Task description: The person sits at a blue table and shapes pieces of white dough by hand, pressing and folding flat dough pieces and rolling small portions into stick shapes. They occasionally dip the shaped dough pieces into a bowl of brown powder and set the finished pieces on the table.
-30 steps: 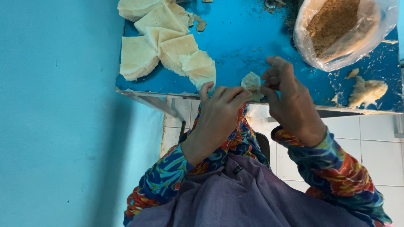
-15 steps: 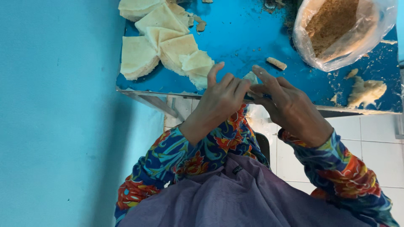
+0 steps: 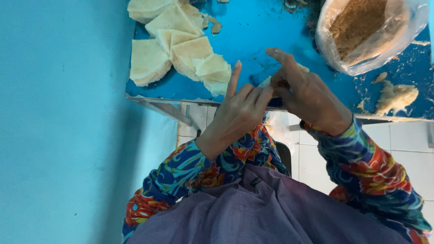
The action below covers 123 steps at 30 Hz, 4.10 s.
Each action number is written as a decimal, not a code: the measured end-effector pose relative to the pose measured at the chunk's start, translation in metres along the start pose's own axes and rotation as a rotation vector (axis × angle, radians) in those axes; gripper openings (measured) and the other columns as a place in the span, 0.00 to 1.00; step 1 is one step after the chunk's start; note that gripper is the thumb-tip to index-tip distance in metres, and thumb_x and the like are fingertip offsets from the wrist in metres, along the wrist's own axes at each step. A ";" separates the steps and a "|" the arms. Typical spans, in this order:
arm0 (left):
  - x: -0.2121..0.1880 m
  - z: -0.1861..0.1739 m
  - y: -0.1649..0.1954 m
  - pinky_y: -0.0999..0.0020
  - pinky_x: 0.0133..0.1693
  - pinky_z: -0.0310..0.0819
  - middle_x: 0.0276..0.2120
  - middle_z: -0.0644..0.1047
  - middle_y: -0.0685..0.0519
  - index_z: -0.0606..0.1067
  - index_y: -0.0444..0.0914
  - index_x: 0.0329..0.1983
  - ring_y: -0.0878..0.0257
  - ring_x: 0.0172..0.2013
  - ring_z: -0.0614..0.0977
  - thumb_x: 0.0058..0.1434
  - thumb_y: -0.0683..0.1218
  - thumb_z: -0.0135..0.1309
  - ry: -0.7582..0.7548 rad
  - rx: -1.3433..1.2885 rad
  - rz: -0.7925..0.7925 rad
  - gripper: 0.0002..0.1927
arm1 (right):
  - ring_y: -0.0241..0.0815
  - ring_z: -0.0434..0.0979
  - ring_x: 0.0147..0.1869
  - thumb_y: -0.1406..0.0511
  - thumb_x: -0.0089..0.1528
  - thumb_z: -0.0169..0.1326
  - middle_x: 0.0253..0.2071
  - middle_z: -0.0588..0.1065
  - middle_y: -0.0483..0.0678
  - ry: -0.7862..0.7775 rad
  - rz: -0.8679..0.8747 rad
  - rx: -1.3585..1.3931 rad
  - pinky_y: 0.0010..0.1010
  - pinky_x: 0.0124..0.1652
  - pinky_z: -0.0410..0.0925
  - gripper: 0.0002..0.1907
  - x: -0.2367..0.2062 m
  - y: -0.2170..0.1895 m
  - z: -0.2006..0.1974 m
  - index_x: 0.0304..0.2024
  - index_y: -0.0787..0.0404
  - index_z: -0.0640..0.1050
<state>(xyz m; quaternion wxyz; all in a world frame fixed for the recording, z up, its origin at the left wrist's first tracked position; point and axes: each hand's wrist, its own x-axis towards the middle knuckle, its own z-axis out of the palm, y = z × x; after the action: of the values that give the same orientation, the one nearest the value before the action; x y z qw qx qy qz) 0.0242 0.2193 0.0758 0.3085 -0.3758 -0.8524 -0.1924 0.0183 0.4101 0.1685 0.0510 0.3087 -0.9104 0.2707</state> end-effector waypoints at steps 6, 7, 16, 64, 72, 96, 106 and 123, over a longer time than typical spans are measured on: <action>0.004 -0.002 0.001 0.34 0.70 0.49 0.32 0.71 0.55 0.75 0.42 0.38 0.60 0.41 0.77 0.66 0.39 0.58 0.069 -0.009 -0.027 0.04 | 0.56 0.82 0.52 0.77 0.66 0.53 0.44 0.80 0.55 0.110 -0.040 -0.189 0.39 0.45 0.75 0.29 -0.025 -0.011 0.019 0.68 0.68 0.62; 0.006 -0.001 0.000 0.35 0.68 0.50 0.33 0.71 0.55 0.76 0.42 0.37 0.59 0.43 0.77 0.64 0.38 0.57 0.070 -0.074 -0.075 0.04 | 0.56 0.82 0.54 0.77 0.66 0.53 0.44 0.80 0.54 0.123 -0.052 -0.209 0.39 0.47 0.76 0.28 -0.026 -0.012 0.021 0.68 0.68 0.62; 0.038 0.001 -0.027 0.46 0.49 0.64 0.28 0.77 0.53 0.77 0.41 0.30 0.50 0.36 0.80 0.61 0.38 0.55 -0.261 -0.497 -0.288 0.06 | 0.53 0.83 0.41 0.77 0.60 0.57 0.37 0.80 0.54 -0.093 0.239 0.248 0.37 0.39 0.73 0.37 -0.002 0.003 -0.004 0.70 0.63 0.60; 0.021 -0.005 0.003 0.45 0.69 0.62 0.33 0.71 0.48 0.76 0.33 0.39 0.51 0.42 0.76 0.64 0.39 0.56 -0.050 -0.055 -0.024 0.04 | 0.55 0.82 0.52 0.76 0.65 0.57 0.45 0.80 0.56 0.163 0.069 -0.043 0.38 0.48 0.75 0.31 -0.036 -0.001 0.012 0.68 0.67 0.62; 0.020 -0.014 0.006 0.42 0.72 0.57 0.28 0.69 0.51 0.75 0.32 0.35 0.55 0.38 0.76 0.60 0.37 0.55 -0.134 0.185 0.117 0.02 | 0.57 0.80 0.52 0.77 0.65 0.57 0.46 0.80 0.56 0.166 -0.041 -0.219 0.42 0.49 0.74 0.32 -0.034 -0.003 0.015 0.69 0.68 0.61; 0.024 -0.028 0.026 0.28 0.72 0.43 0.32 0.67 0.54 0.76 0.41 0.21 0.56 0.46 0.72 0.62 0.42 0.56 -0.307 0.442 0.090 0.12 | 0.54 0.76 0.62 0.78 0.62 0.52 0.55 0.77 0.59 0.199 -0.031 -0.552 0.45 0.64 0.68 0.29 -0.049 -0.021 0.030 0.67 0.73 0.66; 0.043 -0.007 0.010 0.28 0.70 0.36 0.48 0.72 0.52 0.80 0.40 0.42 0.53 0.59 0.70 0.64 0.54 0.54 -0.301 0.365 -0.059 0.14 | 0.51 0.69 0.72 0.77 0.59 0.52 0.65 0.76 0.59 0.078 -0.020 -0.717 0.49 0.71 0.57 0.34 -0.031 -0.018 0.023 0.69 0.72 0.64; -0.007 -0.046 -0.065 0.34 0.72 0.44 0.47 0.78 0.55 0.78 0.39 0.52 0.59 0.50 0.79 0.70 0.39 0.59 -0.016 0.252 -0.250 0.08 | 0.44 0.78 0.46 0.78 0.66 0.55 0.40 0.80 0.47 0.146 -0.068 -0.491 0.38 0.58 0.68 0.38 -0.032 0.007 0.030 0.78 0.62 0.60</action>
<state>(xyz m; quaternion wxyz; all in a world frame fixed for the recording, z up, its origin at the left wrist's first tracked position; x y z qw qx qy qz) -0.0044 0.1481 0.0986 0.3201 -0.2267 -0.9123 -0.1179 0.0424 0.4161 0.1312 0.1990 0.2971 -0.9319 0.0614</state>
